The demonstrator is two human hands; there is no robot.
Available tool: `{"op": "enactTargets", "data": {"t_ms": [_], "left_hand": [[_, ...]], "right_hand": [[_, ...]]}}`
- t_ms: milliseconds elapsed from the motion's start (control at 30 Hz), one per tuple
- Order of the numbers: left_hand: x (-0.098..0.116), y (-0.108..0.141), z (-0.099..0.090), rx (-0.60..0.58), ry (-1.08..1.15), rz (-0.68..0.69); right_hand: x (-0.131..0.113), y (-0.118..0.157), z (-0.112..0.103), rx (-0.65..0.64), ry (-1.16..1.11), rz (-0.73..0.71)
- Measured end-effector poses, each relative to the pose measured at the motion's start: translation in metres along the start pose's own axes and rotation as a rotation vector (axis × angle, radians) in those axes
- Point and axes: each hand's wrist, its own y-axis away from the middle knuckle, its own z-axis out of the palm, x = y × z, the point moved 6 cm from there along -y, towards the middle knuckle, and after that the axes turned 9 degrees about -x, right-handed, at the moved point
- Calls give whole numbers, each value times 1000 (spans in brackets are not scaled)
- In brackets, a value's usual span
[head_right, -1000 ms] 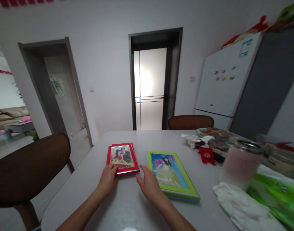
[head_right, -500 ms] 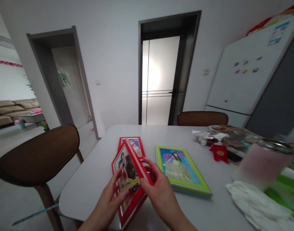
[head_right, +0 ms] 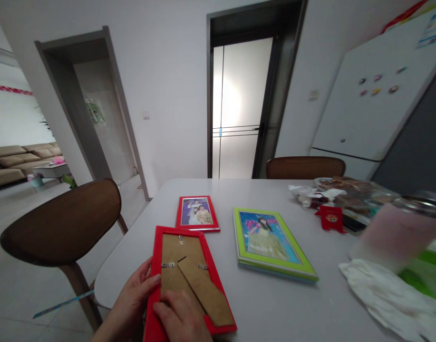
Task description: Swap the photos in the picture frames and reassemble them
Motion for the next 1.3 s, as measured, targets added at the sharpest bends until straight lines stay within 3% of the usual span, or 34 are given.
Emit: {"op": "enactTargets", "data": {"t_ms": [100,200,300,367,433,500,600,667,833,1133,1300], "left_hand": [[-17,-7,-25,90,-207,33],[-25,-10,-42,167,-578,75],[-27,-8,-49,220,-903,42],[-25,-7,-48,231,-1010,45],[-22,-5,-45,226,-1051,71],[-21,-5,-41,206,-1060,87],[-21,-7,-37,179,-1054,98],[-22,-8,-36,184,-1064,105],[-27,-10,-37,185,-1161,70],[-29,-12,-39,172,-1221,31],[-31,-12,-41,179,-1207,77]], "right_hand": [[9,1,21,-50,104,-18],[16,2,39,-31,184,12],[16,2,49,-22,217,5],[14,1,44,-49,161,-6],[19,0,28,-92,57,49],[36,-2,1,-105,-19,195],[73,-2,-41,-49,18,437],[96,-3,-53,-107,95,517],[120,-6,-45,-262,247,576],[122,-10,-42,-240,365,606],[101,-25,-35,-172,315,516]]}}
